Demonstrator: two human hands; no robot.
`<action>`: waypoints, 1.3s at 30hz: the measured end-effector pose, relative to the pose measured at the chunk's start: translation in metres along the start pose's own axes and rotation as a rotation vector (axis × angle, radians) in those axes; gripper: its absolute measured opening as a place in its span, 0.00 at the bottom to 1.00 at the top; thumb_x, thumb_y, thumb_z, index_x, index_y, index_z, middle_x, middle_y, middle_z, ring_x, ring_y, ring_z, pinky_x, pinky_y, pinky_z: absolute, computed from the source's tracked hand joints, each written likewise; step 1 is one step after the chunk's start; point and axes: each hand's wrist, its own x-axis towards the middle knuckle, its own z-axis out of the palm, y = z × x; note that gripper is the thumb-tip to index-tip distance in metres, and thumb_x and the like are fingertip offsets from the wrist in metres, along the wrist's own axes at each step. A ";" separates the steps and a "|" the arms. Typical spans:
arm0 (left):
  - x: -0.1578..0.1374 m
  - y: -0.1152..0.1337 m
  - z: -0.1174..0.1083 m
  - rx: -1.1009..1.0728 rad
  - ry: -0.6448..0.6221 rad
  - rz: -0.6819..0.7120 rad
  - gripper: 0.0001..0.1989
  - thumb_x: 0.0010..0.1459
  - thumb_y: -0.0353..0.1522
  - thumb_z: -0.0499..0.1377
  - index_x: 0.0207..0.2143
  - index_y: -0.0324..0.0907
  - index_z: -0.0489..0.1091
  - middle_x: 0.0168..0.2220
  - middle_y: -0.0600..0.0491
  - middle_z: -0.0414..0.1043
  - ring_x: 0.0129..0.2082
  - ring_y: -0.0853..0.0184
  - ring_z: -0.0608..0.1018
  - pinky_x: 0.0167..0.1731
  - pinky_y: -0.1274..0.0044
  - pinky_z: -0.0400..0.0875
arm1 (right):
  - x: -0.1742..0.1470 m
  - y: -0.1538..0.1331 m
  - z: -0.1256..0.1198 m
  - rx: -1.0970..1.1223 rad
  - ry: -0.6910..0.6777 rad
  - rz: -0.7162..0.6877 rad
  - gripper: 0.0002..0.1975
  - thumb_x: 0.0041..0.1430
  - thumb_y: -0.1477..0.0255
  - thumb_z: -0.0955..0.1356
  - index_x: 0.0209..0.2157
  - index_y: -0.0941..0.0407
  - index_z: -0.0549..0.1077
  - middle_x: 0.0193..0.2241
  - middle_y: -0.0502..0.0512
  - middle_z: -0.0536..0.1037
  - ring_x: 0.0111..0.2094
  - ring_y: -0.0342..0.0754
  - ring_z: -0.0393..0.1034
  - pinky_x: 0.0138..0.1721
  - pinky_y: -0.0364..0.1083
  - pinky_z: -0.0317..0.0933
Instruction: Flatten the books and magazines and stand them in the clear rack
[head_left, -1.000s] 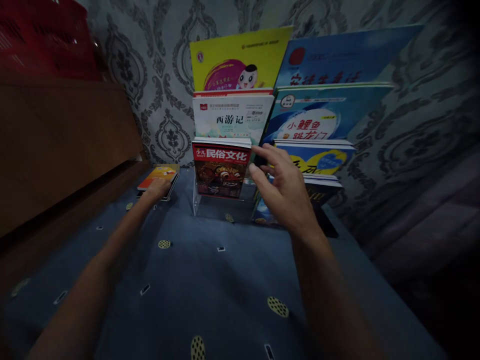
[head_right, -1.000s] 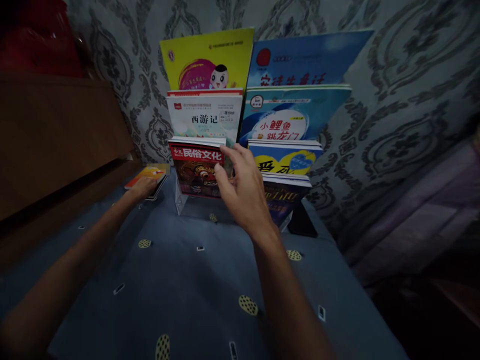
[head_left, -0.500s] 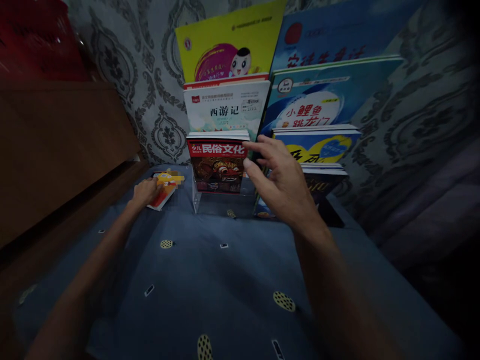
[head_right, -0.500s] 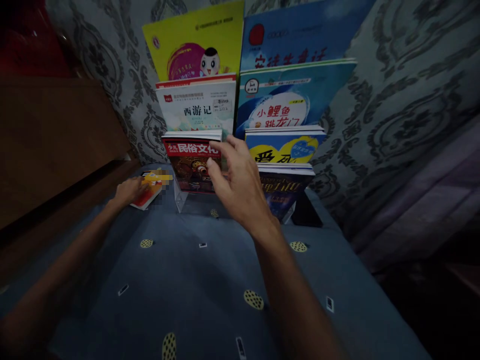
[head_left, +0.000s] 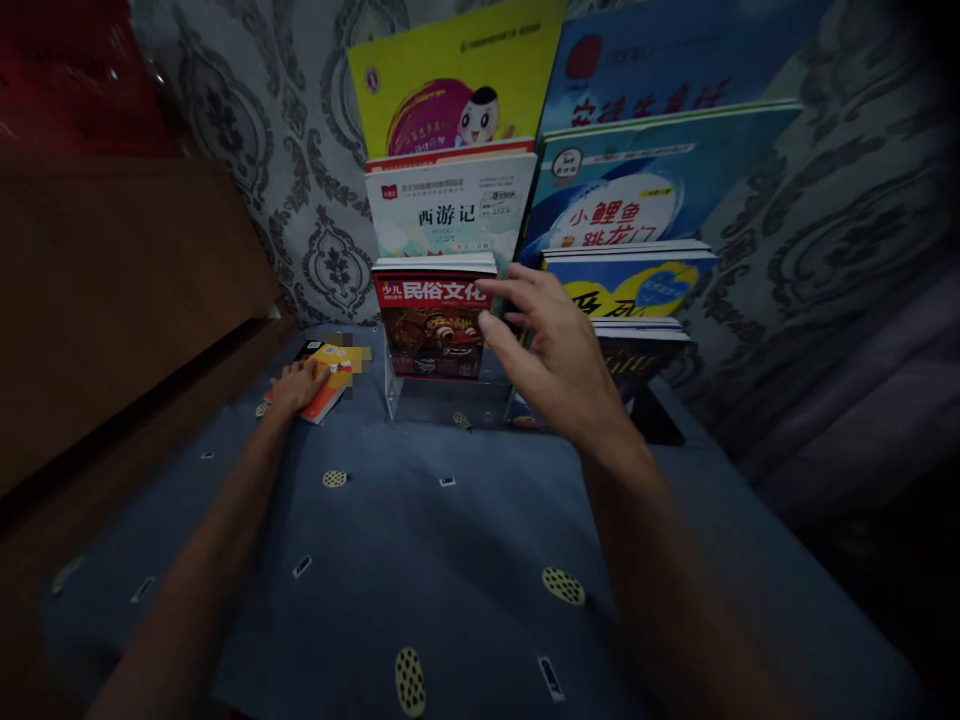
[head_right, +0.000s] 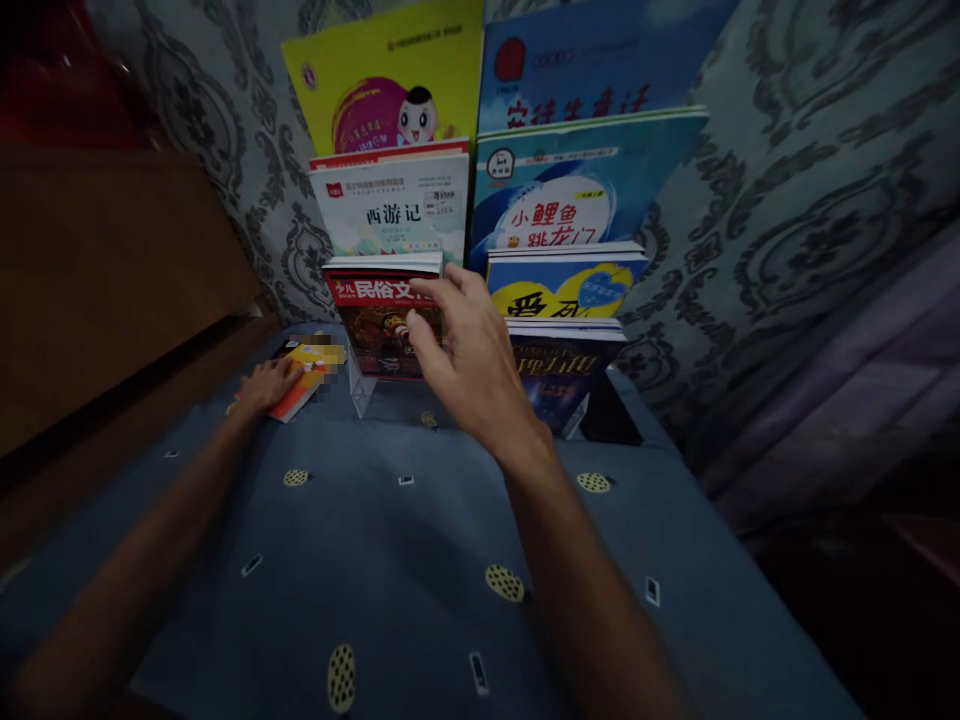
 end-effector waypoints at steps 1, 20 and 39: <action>-0.005 -0.001 0.000 0.001 0.001 0.013 0.31 0.68 0.51 0.39 0.64 0.47 0.61 0.66 0.40 0.61 0.63 0.46 0.65 0.55 0.49 0.64 | 0.000 -0.001 0.000 0.006 -0.002 -0.004 0.16 0.66 0.65 0.64 0.52 0.51 0.74 0.57 0.62 0.71 0.62 0.62 0.63 0.54 0.66 0.67; -0.124 -0.023 0.003 0.010 -0.040 0.186 0.31 0.67 0.51 0.44 0.68 0.51 0.58 0.67 0.48 0.60 0.62 0.51 0.68 0.55 0.62 0.68 | -0.003 -0.016 -0.002 0.019 -0.102 -0.048 0.16 0.66 0.64 0.63 0.51 0.51 0.75 0.55 0.61 0.74 0.62 0.61 0.63 0.56 0.65 0.65; -0.198 -0.007 0.003 -0.196 -0.069 0.430 0.30 0.65 0.52 0.49 0.65 0.52 0.63 0.69 0.51 0.59 0.66 0.53 0.65 0.63 0.61 0.60 | -0.101 -0.048 0.069 -0.155 -0.807 -0.140 0.11 0.69 0.77 0.62 0.46 0.59 0.75 0.49 0.65 0.78 0.51 0.56 0.74 0.52 0.55 0.68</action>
